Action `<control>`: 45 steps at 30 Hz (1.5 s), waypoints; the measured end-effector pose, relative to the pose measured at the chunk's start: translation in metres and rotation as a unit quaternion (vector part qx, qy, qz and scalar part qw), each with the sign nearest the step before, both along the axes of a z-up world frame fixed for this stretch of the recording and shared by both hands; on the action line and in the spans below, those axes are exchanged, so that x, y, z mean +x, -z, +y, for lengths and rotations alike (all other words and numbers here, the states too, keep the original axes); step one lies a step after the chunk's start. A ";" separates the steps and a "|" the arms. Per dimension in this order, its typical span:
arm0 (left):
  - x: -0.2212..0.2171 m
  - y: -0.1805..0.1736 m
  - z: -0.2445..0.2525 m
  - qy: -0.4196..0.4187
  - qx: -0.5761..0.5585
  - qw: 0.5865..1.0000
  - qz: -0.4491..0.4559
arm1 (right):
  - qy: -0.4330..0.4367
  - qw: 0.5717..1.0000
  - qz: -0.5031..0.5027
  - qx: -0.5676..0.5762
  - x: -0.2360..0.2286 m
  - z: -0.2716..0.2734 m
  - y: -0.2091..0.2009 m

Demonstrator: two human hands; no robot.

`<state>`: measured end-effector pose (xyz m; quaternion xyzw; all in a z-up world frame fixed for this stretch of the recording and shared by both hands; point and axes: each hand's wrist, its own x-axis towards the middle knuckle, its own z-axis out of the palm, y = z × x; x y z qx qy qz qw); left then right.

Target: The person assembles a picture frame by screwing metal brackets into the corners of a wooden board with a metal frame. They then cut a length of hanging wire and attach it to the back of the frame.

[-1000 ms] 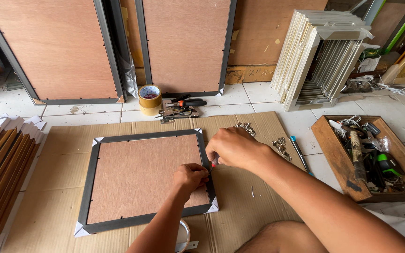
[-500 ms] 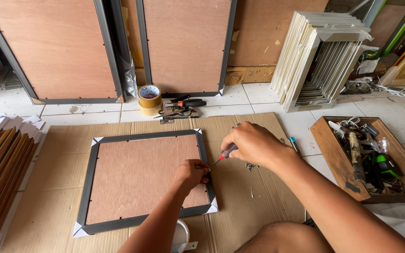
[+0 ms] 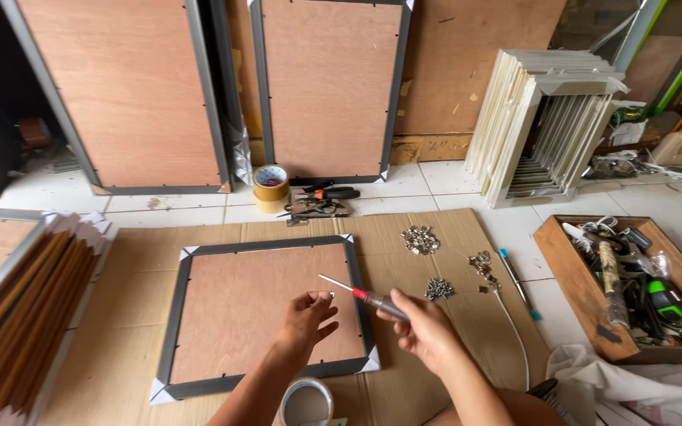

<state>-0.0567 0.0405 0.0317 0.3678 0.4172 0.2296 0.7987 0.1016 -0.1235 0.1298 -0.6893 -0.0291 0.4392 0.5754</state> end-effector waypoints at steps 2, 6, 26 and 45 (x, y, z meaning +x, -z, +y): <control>-0.015 0.011 0.007 -0.012 0.014 1.000 -0.005 | -0.042 0.999 -0.033 -0.006 -0.011 0.000 -0.008; 0.009 0.065 0.016 -0.027 0.033 0.999 0.020 | -0.099 0.973 -0.203 0.040 0.029 0.002 0.028; 0.075 0.024 0.024 0.178 0.191 0.931 0.255 | -0.351 0.745 -0.537 -0.182 0.036 0.024 -0.100; 0.068 0.016 0.021 0.170 0.206 0.929 0.257 | -0.393 0.701 -0.563 -0.190 0.043 0.046 -0.093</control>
